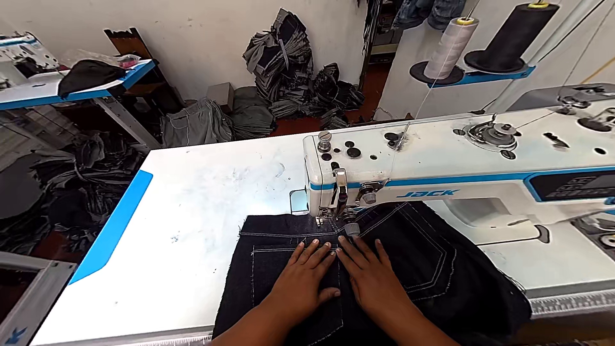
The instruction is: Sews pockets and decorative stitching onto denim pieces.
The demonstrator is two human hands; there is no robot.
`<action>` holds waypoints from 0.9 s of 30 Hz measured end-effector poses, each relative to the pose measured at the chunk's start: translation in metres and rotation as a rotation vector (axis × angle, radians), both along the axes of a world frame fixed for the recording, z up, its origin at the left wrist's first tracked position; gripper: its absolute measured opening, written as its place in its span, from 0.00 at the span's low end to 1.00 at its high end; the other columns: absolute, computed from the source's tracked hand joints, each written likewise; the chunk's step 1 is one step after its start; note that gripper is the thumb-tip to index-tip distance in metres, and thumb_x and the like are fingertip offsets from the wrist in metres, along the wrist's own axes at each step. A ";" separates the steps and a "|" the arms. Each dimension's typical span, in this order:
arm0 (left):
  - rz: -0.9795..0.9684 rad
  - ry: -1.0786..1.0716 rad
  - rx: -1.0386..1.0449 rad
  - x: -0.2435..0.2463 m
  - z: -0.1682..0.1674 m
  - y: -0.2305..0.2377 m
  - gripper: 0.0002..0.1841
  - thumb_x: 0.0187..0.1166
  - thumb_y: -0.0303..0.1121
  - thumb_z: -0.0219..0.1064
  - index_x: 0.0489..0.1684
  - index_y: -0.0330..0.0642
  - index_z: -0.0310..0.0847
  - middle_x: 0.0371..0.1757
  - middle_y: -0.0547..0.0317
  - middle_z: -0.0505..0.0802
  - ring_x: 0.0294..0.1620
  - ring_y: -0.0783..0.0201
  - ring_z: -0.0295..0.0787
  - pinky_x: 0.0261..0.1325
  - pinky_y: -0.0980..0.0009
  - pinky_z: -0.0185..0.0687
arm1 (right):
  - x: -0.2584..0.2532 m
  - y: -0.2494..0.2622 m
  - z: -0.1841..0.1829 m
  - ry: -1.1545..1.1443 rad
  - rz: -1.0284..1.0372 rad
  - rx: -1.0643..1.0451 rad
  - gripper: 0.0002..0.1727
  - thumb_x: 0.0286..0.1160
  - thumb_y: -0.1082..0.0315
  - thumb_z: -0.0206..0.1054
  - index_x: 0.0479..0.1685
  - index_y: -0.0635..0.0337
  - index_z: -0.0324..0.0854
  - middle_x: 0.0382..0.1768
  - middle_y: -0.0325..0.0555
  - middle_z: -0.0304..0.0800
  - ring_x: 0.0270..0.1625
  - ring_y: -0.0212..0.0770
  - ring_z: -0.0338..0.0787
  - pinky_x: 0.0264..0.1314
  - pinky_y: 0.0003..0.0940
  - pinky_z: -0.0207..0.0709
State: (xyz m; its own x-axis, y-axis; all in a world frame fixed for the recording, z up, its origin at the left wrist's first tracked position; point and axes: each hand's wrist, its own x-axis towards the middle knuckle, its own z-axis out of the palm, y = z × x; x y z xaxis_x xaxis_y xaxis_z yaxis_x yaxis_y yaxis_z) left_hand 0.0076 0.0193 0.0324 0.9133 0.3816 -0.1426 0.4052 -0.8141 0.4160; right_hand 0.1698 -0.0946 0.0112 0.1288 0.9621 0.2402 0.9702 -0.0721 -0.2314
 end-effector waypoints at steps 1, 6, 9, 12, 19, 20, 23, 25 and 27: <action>0.003 -0.005 -0.011 0.000 0.000 0.000 0.37 0.85 0.59 0.57 0.88 0.44 0.66 0.92 0.55 0.67 0.96 0.51 0.52 0.95 0.46 0.36 | -0.001 0.002 -0.008 0.011 0.031 0.077 0.26 0.69 0.77 0.60 0.69 0.60 0.87 0.76 0.45 0.84 0.80 0.62 0.80 0.74 0.80 0.64; 0.011 -0.078 -0.073 -0.002 0.000 0.002 0.32 0.85 0.56 0.60 0.76 0.39 0.77 0.89 0.50 0.72 0.94 0.50 0.55 0.95 0.49 0.38 | -0.002 0.004 -0.022 -0.020 0.033 0.130 0.35 0.89 0.45 0.38 0.75 0.55 0.82 0.78 0.43 0.83 0.80 0.60 0.80 0.74 0.78 0.64; 0.020 -0.136 -0.107 -0.005 -0.002 0.002 0.28 0.87 0.52 0.60 0.72 0.38 0.80 0.88 0.47 0.74 0.94 0.49 0.56 0.96 0.52 0.40 | -0.002 0.005 -0.023 -0.046 0.030 0.117 0.31 0.87 0.50 0.42 0.72 0.55 0.85 0.77 0.42 0.84 0.80 0.61 0.80 0.74 0.79 0.64; 0.043 -0.216 -0.123 -0.012 -0.005 0.001 0.26 0.83 0.48 0.65 0.70 0.37 0.84 0.84 0.43 0.77 0.92 0.45 0.60 0.95 0.49 0.44 | -0.003 0.004 -0.017 -0.005 0.034 0.061 0.29 0.87 0.53 0.46 0.73 0.56 0.85 0.78 0.42 0.83 0.82 0.61 0.78 0.76 0.79 0.62; -0.020 -0.103 0.096 -0.020 -0.011 0.006 0.45 0.72 0.69 0.64 0.85 0.47 0.72 0.90 0.56 0.71 0.94 0.50 0.56 0.91 0.36 0.41 | 0.017 0.007 0.002 0.199 0.093 -0.210 0.35 0.86 0.40 0.50 0.86 0.48 0.72 0.89 0.36 0.68 0.94 0.54 0.58 0.87 0.79 0.35; 0.012 -0.079 0.076 -0.016 -0.009 0.008 0.46 0.71 0.70 0.64 0.85 0.47 0.71 0.91 0.56 0.70 0.95 0.51 0.54 0.92 0.37 0.39 | 0.023 0.015 0.007 0.237 0.105 -0.277 0.34 0.87 0.40 0.51 0.87 0.46 0.70 0.89 0.36 0.66 0.95 0.52 0.55 0.89 0.76 0.30; 0.082 0.056 0.023 -0.001 0.001 0.021 0.48 0.72 0.73 0.61 0.89 0.51 0.65 0.94 0.60 0.64 0.98 0.57 0.44 0.95 0.44 0.26 | 0.040 0.041 0.009 0.273 0.132 -0.348 0.34 0.87 0.39 0.52 0.87 0.42 0.70 0.89 0.35 0.68 0.96 0.44 0.51 0.93 0.67 0.21; 0.096 0.109 0.008 0.005 0.006 0.028 0.48 0.73 0.73 0.60 0.91 0.52 0.62 0.95 0.61 0.61 0.98 0.59 0.40 0.95 0.47 0.22 | 0.047 0.052 0.008 0.283 0.141 -0.328 0.33 0.86 0.39 0.55 0.86 0.42 0.73 0.88 0.36 0.70 0.96 0.42 0.50 0.95 0.64 0.20; 0.107 0.137 0.002 0.007 0.009 0.033 0.48 0.73 0.73 0.60 0.91 0.51 0.61 0.96 0.61 0.60 0.98 0.59 0.38 0.95 0.47 0.21 | 0.050 0.059 0.010 0.277 0.151 -0.335 0.33 0.85 0.40 0.57 0.86 0.43 0.73 0.87 0.37 0.70 0.96 0.43 0.51 0.95 0.63 0.20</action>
